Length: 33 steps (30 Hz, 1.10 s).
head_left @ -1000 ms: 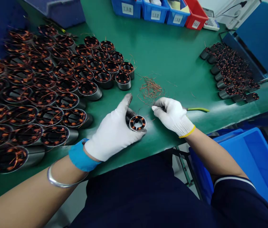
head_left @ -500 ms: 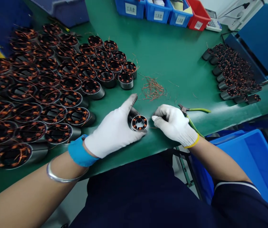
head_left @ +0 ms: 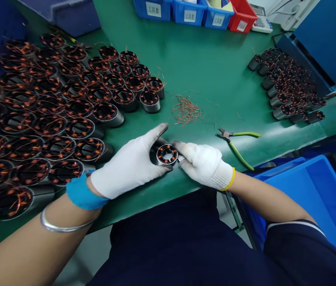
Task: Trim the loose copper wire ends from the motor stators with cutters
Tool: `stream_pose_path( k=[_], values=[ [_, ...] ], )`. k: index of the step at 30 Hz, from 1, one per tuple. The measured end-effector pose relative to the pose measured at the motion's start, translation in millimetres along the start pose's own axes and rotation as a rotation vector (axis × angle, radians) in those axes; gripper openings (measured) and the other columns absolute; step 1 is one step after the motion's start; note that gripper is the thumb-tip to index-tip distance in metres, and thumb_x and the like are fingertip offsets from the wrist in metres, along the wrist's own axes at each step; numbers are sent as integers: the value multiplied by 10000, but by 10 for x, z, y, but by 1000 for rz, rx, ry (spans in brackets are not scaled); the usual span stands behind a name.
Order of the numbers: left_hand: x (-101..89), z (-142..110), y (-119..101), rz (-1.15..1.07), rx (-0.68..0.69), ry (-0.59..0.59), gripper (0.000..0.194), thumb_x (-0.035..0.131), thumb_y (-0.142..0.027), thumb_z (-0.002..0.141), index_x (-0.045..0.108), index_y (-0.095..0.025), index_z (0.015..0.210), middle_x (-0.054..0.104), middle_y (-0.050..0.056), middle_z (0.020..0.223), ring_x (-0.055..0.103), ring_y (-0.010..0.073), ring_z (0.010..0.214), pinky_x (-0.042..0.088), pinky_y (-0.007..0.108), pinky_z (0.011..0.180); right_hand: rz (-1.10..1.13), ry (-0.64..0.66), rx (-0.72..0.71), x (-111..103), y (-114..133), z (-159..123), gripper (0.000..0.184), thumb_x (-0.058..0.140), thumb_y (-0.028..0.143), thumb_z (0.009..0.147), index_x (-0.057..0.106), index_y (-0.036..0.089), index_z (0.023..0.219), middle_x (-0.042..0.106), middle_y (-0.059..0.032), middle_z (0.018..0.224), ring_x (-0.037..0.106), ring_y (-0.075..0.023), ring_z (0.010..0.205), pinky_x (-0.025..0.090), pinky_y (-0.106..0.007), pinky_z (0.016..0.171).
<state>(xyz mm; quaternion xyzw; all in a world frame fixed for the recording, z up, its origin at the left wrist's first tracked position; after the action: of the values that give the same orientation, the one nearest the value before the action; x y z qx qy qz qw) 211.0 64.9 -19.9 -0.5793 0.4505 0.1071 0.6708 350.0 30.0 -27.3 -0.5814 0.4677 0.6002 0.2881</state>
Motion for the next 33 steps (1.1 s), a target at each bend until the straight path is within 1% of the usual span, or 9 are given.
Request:
stream_pose_path(
  k=[3, 7, 12, 16, 19, 24, 26, 29, 33],
  values=[
    [-10, -16, -62, 6, 71, -54, 856, 717, -418, 677, 421, -113, 1420, 619, 124, 1268, 605, 284, 1156, 482, 385, 1015, -40, 16, -37, -9, -11, 20, 446, 295, 362, 988, 516, 241, 1356, 685, -60, 1143, 656, -224, 911, 429, -328, 725],
    [9, -45, -197, -37, 200, -96, 425, 623, -346, 783, 612, -156, 1162, 657, 83, 1116, 639, 214, 1010, 500, 331, 942, -136, 67, -126, -112, 15, 23, 414, 284, 344, 991, 574, 219, 1259, 690, -60, 1018, 646, -219, 808, 341, -326, 619],
    [74, -16, -296, 42, 279, -102, 198, 556, -214, 744, 604, -164, 929, 619, 79, 928, 595, 215, 844, 506, 362, 786, -278, 116, -154, -238, -11, -19, 386, 284, 318, 986, 604, 217, 1178, 682, -78, 947, 625, -216, 741, 249, -321, 572],
    [128, 5, -317, 161, 328, -200, 124, 494, -187, 728, 559, -169, 833, 569, 84, 839, 546, 227, 774, 481, 379, 713, -246, 122, -99, -385, -119, -69, 384, 309, 327, 980, 621, 206, 1170, 692, -97, 973, 637, -226, 810, 295, -314, 608],
    [111, 22, -247, 146, 282, -299, 110, 476, -184, 725, 524, -183, 824, 548, 73, 822, 535, 218, 764, 483, 373, 716, 10, 165, -29, -438, -212, -95, 352, 401, 342, 951, 649, 205, 1160, 709, -75, 1031, 653, -215, 890, 381, -297, 677],
    [18, 44, -79, 100, 124, -378, 133, 513, -202, 691, 484, -208, 821, 544, 45, 796, 544, 199, 738, 497, 355, 711, 829, 581, -22, -44, -107, -102, 456, 554, 388, 859, 587, 174, 1260, 730, -22, 952, 670, -125, 725, 494, -244, 681],
    [-7, 36, -68, 108, 114, -396, 135, 519, -213, 693, 480, -210, 822, 543, 41, 794, 549, 196, 737, 499, 351, 713, 863, 458, 67, -24, -249, 10, 543, 594, 395, 824, 540, 171, 1317, 716, -50, 1039, 677, -140, 774, 522, -270, 725],
    [-3, 16, -109, 139, 167, -411, 129, 513, -223, 706, 484, -199, 829, 545, 54, 796, 548, 204, 730, 495, 362, 705, 610, 86, 234, -255, -588, 116, 833, 736, 452, 686, 442, 182, 1417, 615, -115, 1271, 661, -219, 949, 530, -378, 843],
    [56, -9, -144, 167, 234, -389, 120, 510, -238, 727, 489, -188, 835, 550, 78, 812, 538, 230, 743, 483, 390, 692, 468, -130, 75, -491, -427, 95, 978, 776, 503, 623, 383, 178, 1456, 460, -135, 1440, 555, -285, 1183, 465, -418, 973]
  ],
)
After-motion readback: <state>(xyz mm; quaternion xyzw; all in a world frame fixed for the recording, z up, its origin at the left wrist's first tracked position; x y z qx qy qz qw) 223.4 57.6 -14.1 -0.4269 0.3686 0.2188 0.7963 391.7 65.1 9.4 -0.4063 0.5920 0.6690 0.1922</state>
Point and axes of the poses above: each hand's wrist, its own z-axis towards the middle knuckle, its own x-axis out of the palm, y = z × x, the point moved 7 cm from there along z, towards the middle knuckle
